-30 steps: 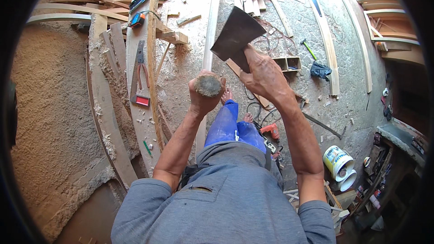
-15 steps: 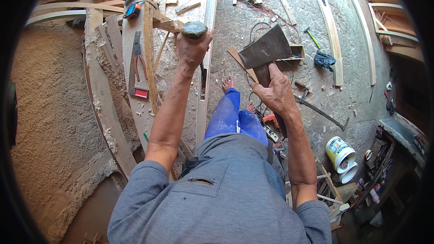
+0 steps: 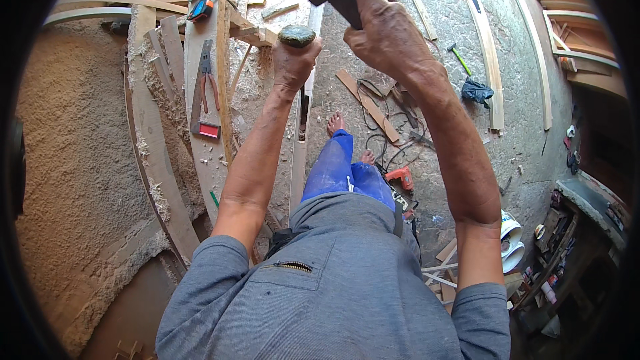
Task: The person uses a chisel and mallet to carve a long wooden plank. They repeatedly strike the chisel to remove wood shavings and shape the plank. The person occasionally pauses to inspect the carved area.
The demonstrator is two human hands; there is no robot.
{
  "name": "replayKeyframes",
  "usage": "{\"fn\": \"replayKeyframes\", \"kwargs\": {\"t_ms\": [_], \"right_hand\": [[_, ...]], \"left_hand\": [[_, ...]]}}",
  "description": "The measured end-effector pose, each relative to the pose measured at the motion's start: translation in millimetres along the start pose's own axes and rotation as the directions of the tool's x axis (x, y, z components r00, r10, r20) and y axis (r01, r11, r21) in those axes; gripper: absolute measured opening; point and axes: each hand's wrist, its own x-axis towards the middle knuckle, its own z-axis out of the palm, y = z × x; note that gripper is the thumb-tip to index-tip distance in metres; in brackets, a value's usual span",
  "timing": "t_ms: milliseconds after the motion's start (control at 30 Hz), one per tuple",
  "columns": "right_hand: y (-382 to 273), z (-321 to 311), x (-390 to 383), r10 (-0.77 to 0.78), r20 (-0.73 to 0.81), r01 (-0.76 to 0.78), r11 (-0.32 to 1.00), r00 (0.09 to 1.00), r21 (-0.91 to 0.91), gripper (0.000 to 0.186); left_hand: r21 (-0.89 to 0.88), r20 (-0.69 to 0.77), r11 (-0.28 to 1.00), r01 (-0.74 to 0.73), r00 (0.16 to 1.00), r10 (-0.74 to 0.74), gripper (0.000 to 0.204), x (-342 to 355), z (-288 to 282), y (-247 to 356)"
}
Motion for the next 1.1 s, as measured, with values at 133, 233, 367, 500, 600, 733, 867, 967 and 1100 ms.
{"fn": "replayKeyframes", "kwargs": {"t_ms": [133, 233, 367, 500, 600, 733, 867, 967, 1100], "right_hand": [[7, 2, -3, 0.142, 0.431, -0.031, 0.967, 0.891, -0.253, 0.046], [33, 19, -47, 0.066, 0.186, -0.076, 0.996, 0.98, 0.044, 0.042], [30, 32, -64, 0.174, 0.099, -0.193, 0.951, 0.98, 0.241, 0.046], [42, 30, -86, 0.235, 0.04, -0.237, 0.932, 0.971, 0.275, 0.047], [44, 37, -109, 0.223, -0.053, -0.192, 0.918, 0.973, 0.348, 0.047], [39, 36, -107, 0.32, 0.149, -0.353, 0.851, 0.936, 0.389, 0.041], [53, 42, -119, 0.313, 0.112, -0.329, 0.833, 0.943, 0.444, 0.044], [45, 46, -123, 0.372, 0.207, -0.425, 0.762, 0.905, 0.488, 0.046], [45, 55, -119, 0.365, 0.233, -0.433, 0.774, 0.902, 0.463, 0.046]], "left_hand": [[0.127, 0.004, 0.991, -0.051, 0.999, 0.051, 0.016, -24, -9, 6], [0.12, -0.024, 0.986, -0.114, 0.993, 0.118, 0.02, -14, 6, 3], [-0.083, 0.149, 0.987, 0.138, 0.981, -0.124, 0.016, 9, -11, 1], [0.13, -0.126, 0.978, -0.166, 0.975, 0.182, 0.013, -38, -12, 26], [-0.012, -0.188, 0.988, -0.156, 0.971, 0.151, 0.01, -54, -6, 12], [0.016, 0.039, 0.956, 0.293, 0.955, -0.294, 0.016, 12, 0, -33], [-0.119, 0.013, 0.993, -0.021, 1.0, 0.023, 0.021, -4, -19, 21], [-0.059, -0.03, 0.996, -0.072, 0.997, 0.071, 0.021, -2, -22, 14], [-0.008, -0.031, 0.998, -0.062, 0.998, 0.062, 0.017, 4, -14, 1]]}}
